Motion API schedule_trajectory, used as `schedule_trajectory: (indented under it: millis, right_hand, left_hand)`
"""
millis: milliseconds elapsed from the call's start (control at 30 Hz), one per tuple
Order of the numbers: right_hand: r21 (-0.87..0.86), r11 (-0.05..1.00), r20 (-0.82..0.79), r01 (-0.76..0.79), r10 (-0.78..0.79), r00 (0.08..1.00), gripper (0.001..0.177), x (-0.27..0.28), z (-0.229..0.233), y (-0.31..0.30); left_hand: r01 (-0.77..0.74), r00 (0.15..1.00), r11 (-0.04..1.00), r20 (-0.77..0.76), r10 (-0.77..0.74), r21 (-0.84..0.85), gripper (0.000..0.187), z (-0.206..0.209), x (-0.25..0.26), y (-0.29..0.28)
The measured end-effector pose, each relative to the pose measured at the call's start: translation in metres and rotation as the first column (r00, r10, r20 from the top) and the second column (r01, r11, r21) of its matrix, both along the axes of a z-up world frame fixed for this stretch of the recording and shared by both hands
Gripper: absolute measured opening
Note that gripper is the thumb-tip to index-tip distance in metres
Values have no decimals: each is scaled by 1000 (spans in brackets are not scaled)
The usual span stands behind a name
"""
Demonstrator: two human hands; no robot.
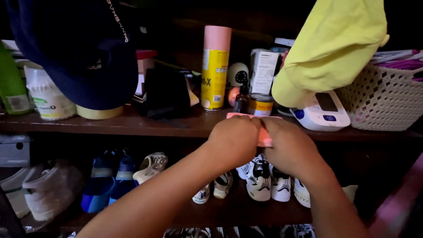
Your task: The person folds a pink cloth and places it on a shelf. They then handle a small plastic bag, a blue ribbon, and a black pouch, arranging them on the shelf among shoes and other items.
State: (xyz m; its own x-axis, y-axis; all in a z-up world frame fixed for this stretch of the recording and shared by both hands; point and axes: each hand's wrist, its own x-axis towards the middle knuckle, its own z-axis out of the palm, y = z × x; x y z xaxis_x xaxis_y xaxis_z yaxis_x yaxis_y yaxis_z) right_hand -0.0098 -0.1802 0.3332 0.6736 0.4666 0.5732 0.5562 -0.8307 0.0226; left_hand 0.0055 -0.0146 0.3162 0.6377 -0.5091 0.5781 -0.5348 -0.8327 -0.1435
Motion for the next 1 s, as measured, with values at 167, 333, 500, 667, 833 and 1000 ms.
schedule_trajectory:
  millis: [167, 333, 500, 667, 833, 1000]
  right_hand:
    - [46, 999, 12, -26, 25, 1000, 45, 11, -7, -9]
    - [100, 988, -34, -115, 119, 992, 49, 9, -2, -10]
    - [187, 966, -68, -178, 194, 979, 49, 12, 1, -7]
    - [233, 955, -94, -182, 208, 974, 50, 23, 0, -10]
    - [214, 961, -71, -174, 193, 979, 50, 27, -6, -11]
    - [118, 971, 14, -206, 205, 979, 58, 15, -7, -2]
  left_hand:
    - [86, 984, 994, -150, -95, -69, 34, 35, -35, 18]
    - [62, 949, 985, -298, -108, -159, 63, 78, -71, 76]
    - [-491, 814, 871, -346, 466, 17, 93, 66, -3, 143]
    - [-487, 831, 873, -307, 463, -2, 90, 52, 56, 163]
    - [-412, 871, 908, -326, 367, -79, 85, 53, 109, 184]
    - [-383, 889, 875, -377, 261, -297, 82, 79, 50, 160]
